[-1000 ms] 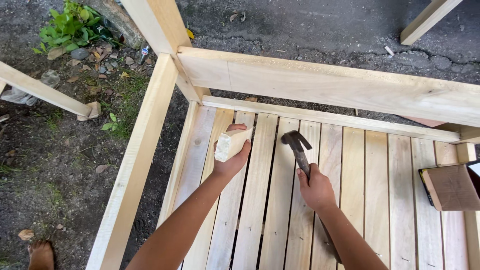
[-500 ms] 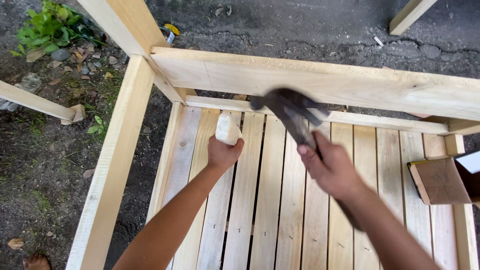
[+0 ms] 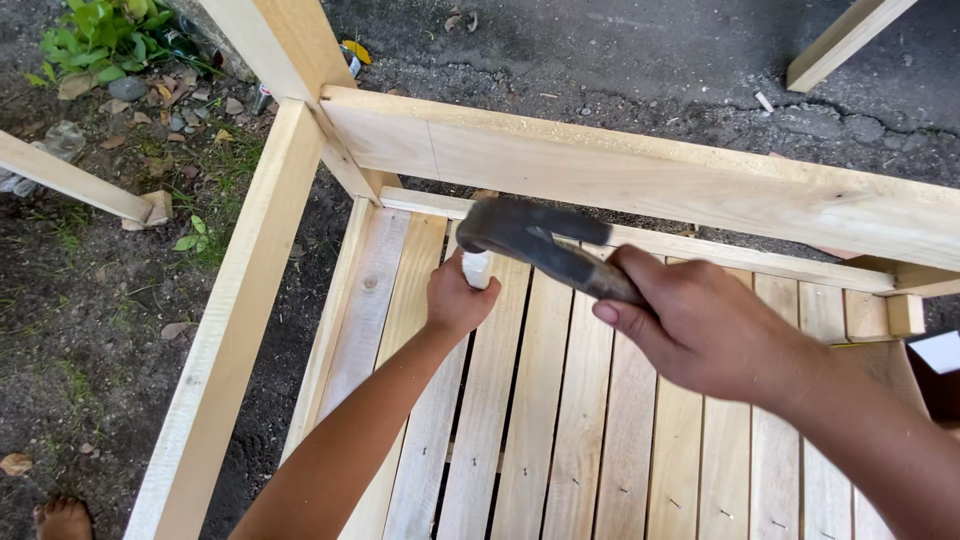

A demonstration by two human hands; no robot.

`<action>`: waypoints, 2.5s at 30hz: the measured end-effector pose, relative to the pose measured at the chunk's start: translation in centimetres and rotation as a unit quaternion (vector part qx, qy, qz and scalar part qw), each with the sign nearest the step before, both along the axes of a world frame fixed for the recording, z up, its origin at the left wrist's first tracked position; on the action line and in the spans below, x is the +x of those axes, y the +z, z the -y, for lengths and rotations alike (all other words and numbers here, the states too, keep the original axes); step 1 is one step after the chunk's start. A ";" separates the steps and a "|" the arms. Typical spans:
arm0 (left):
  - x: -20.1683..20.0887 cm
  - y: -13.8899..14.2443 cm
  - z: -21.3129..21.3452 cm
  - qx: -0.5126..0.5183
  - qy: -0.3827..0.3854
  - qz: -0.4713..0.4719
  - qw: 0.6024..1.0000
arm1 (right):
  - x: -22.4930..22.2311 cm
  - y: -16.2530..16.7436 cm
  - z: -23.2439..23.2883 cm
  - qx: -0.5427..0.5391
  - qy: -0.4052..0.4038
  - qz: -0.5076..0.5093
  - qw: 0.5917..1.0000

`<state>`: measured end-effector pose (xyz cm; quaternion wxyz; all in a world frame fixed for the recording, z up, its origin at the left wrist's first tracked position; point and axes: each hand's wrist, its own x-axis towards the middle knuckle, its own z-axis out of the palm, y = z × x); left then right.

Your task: The person sits on a slatted wooden frame under construction and hammers nails into the wooden slats using a claw hammer, holding a small wood block as a helper piece. They reposition the block and hammer along different slats, driving nails to fasten the slats to the frame.

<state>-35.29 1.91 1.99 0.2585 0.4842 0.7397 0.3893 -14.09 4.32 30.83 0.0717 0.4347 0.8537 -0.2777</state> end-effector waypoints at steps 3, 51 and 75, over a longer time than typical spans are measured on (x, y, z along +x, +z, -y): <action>0.0 -0.2 0.0 0.007 -0.004 -0.012 1.000 | 0.2 -0.8 -0.3 -0.023 -0.006 0.068 0.997; -0.2 -2.7 -0.8 -0.016 -0.004 -0.019 1.000 | 6.9 -14.1 1.3 -0.025 -0.265 -0.169 0.949; 0.1 -2.2 -0.6 -0.039 -0.006 -0.033 0.999 | 1.5 -19.2 2.5 -0.022 -0.293 -0.154 0.944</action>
